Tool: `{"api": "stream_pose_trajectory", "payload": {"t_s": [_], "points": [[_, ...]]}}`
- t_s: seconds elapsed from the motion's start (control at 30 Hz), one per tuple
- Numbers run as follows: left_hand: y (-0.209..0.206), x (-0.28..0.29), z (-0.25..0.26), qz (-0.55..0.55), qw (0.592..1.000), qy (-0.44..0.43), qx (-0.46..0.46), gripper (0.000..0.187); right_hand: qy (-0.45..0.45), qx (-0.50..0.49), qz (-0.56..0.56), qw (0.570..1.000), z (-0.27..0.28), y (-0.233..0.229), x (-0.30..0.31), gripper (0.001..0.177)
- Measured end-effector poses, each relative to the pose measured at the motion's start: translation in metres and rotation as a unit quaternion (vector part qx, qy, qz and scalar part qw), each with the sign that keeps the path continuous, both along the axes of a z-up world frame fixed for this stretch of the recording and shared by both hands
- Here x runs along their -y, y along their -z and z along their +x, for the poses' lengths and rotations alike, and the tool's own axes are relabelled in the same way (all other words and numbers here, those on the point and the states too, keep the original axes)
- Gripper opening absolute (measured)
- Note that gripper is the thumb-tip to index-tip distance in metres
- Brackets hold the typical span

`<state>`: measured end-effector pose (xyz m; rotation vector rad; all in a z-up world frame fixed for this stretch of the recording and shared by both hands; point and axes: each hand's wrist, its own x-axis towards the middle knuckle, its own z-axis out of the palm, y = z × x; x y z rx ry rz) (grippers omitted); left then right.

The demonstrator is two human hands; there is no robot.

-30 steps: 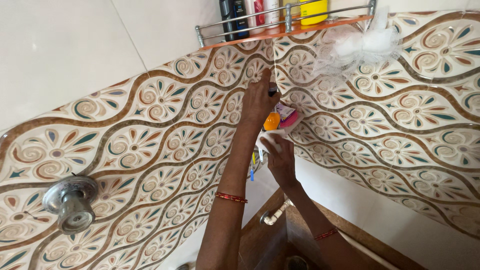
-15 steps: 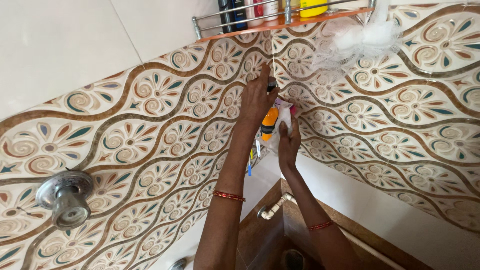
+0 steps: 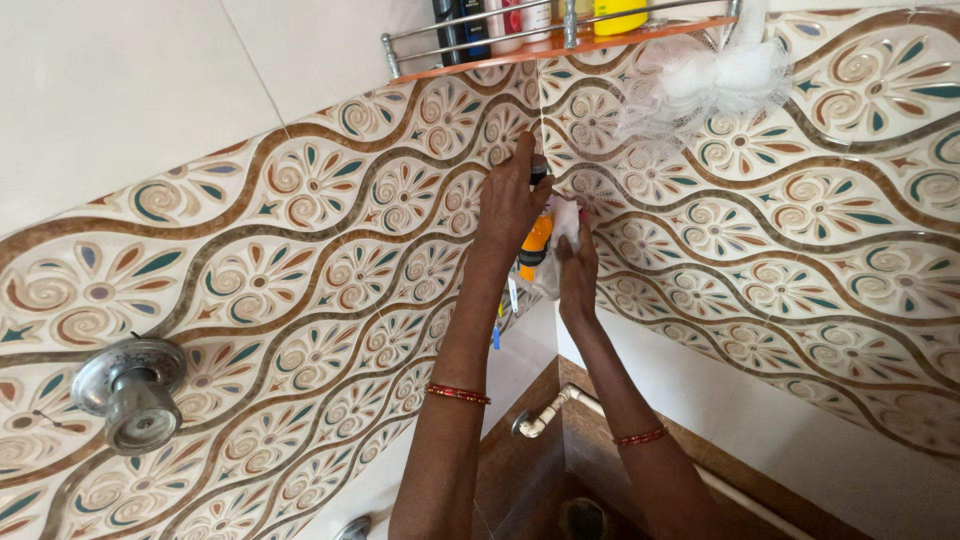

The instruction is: The person wipes a metal bathroom shelf and the surrounding tiled wall using a white cloth. They repeatedly rub the shelf and adjacent wall area, then place a small orange bottle back on the shelf.

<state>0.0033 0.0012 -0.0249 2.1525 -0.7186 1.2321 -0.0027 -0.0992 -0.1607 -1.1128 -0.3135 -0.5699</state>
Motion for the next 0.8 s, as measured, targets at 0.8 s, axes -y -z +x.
{"api": "stream_pose_trajectory", "payload": {"t_s": [0.8], "points": [[-0.007,-0.003,-0.017,-0.058,0.996,0.059,-0.015,0.031,0.084,0.114,-0.080,0.987,-0.021,-0.046,-0.005,0.036]]}}
